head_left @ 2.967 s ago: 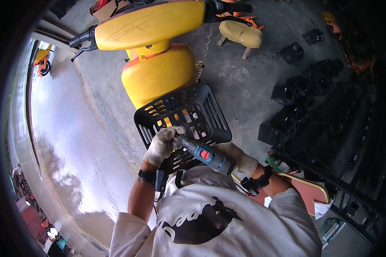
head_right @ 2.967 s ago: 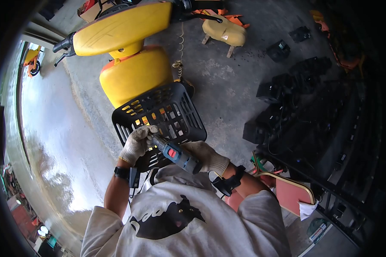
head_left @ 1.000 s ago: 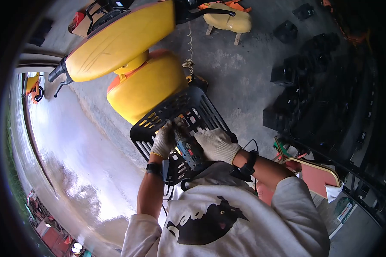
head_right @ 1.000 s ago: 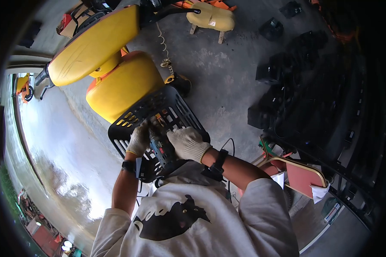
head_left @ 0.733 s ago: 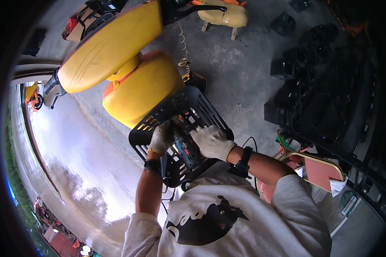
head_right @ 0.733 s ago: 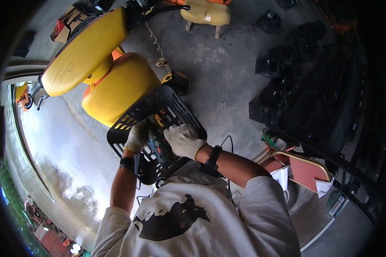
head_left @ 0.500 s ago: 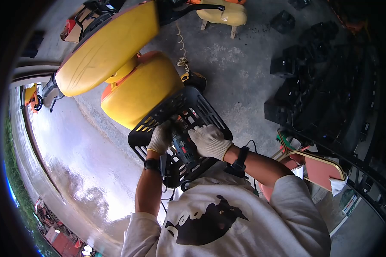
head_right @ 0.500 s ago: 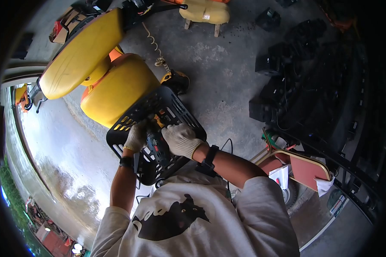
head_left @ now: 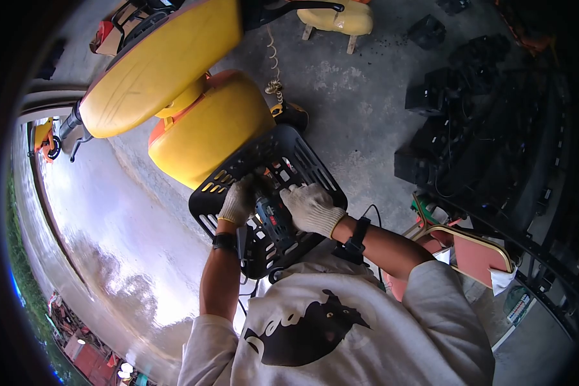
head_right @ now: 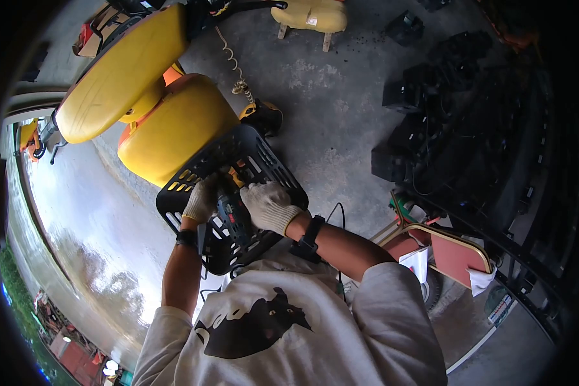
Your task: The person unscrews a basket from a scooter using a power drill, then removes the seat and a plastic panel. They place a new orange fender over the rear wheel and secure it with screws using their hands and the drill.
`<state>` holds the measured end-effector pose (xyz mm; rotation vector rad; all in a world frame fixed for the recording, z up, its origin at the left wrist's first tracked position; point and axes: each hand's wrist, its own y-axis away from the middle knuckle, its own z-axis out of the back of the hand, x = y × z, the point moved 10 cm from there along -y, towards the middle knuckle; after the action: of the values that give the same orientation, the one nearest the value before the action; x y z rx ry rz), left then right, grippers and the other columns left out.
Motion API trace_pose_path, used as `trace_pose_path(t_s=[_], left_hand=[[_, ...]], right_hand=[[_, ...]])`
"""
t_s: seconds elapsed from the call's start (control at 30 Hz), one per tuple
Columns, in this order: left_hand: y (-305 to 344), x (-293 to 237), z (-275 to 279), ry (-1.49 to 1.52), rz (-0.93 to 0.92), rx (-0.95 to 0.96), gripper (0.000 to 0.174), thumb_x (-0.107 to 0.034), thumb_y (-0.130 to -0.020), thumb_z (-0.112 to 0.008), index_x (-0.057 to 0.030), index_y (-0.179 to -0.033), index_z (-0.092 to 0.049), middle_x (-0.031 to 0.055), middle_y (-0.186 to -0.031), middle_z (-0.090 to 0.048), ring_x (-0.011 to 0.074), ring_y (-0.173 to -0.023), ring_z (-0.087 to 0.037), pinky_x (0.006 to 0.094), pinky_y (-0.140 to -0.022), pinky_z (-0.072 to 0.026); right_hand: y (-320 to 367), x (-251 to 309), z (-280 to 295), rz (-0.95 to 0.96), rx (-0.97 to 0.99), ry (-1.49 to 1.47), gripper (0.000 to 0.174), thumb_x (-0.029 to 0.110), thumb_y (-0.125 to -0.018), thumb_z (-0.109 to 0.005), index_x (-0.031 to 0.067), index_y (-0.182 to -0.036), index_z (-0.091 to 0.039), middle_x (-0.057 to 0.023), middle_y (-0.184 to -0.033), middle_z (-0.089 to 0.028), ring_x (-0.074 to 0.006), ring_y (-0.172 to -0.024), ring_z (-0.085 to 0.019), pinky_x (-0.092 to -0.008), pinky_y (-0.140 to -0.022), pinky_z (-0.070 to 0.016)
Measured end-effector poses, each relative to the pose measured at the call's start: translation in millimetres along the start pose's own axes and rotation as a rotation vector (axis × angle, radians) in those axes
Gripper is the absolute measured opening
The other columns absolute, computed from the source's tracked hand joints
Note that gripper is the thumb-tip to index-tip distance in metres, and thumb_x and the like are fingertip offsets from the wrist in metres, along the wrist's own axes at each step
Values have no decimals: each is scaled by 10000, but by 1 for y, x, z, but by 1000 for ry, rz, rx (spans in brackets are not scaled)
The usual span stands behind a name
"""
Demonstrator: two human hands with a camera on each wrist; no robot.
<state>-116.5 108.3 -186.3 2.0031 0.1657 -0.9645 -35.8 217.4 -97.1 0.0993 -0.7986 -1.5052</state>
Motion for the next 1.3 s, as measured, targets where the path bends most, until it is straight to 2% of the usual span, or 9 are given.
trace_pose_path(t_s=[0.07, 0.13, 0.2, 0.3, 0.43, 0.63, 0.83, 1.03, 1.3], left_hand=[[3, -10, 5, -424, -24, 26, 431, -346, -1062, -434, -34, -1304, -606, 94, -1064, -715, 197, -994, -658, 314, -848, -507], [0, 4, 16, -322, 29, 8, 412, -345, -1057, -479, -45, -1310, -601, 101, -1106, -709, 200, -994, -663, 322, -836, -526], [-11, 51, 29, 309, 150, -48, 401, -343, -1046, -542, -54, -1319, -593, 105, -1160, -700, 206, -1007, -669, 338, -842, -551], [39, 27, -19, 568, 279, -54, 441, -350, -1014, -632, -66, -1345, -569, 99, -1225, -679, 221, -1056, -670, 380, -907, -568], [85, 21, -59, 508, 344, -15, 540, -404, -1003, -645, -41, -1384, -525, 90, -1290, -646, 235, -1103, -659, 406, -944, -561], [80, 51, -48, 349, 294, -288, 615, -487, -959, -679, -19, -1335, -545, 116, -1173, -669, 248, -982, -689, 416, -829, -596], [87, 48, -48, 330, 339, -370, 586, -482, -938, -708, -14, -1263, -569, 111, -1052, -673, 247, -866, -691, 411, -756, -605], [90, 48, -50, 346, 331, -362, 528, -444, -957, -690, -31, -1264, -568, 111, -1023, -667, 240, -802, -699, 412, -676, -623], [83, 53, -50, 406, 296, -270, 614, -485, -946, -696, -12, -1315, -563, 122, -1165, -680, 252, -995, -696, 411, -870, -593]], right_hand=[[-2, -1, -2, 0, -17, 5, 293, 161, -846, -661, 66, -1122, -636, -126, -1074, -705, -283, -1015, -712, -421, -836, -569], [-2, 0, -2, 3, -35, 5, 285, 159, -843, -660, 70, -1112, -638, -122, -1065, -709, -284, -995, -718, -422, -816, -573], [-2, 1, 0, 13, -55, 5, 265, 154, -838, -661, 76, -1091, -645, -119, -1044, -713, -286, -974, -723, -423, -805, -573], [-4, -1, 1, 20, -73, -7, 258, 150, -830, -669, 80, -1078, -661, -122, -1028, -724, -288, -958, -730, -422, -801, -577], [-7, -2, -2, -21, 8, -42, 257, 155, -820, -692, 79, -1066, -690, -135, -1017, -738, -290, -956, -737, -420, -801, -586], [-7, 0, -5, 21, -81, -4, 242, 173, -826, -705, 76, -1048, -704, -129, -984, -747, -293, -926, -745, -424, -791, -591], [-9, 1, -12, -16, 75, 11, 348, 196, -829, -716, 67, -1143, -641, -122, -1112, -705, -283, -1051, -707, -428, -873, -555], [-10, 1, -14, -33, 92, 18, 325, 190, -851, -689, 66, -1148, -642, -132, -1118, -706, -281, -1044, -708, -432, -887, -543], [-8, 7, -12, -16, 56, 102, 311, 183, -862, -671, 73, -1152, -643, -119, -1112, -708, -271, -1036, -711, -436, -868, -536]])
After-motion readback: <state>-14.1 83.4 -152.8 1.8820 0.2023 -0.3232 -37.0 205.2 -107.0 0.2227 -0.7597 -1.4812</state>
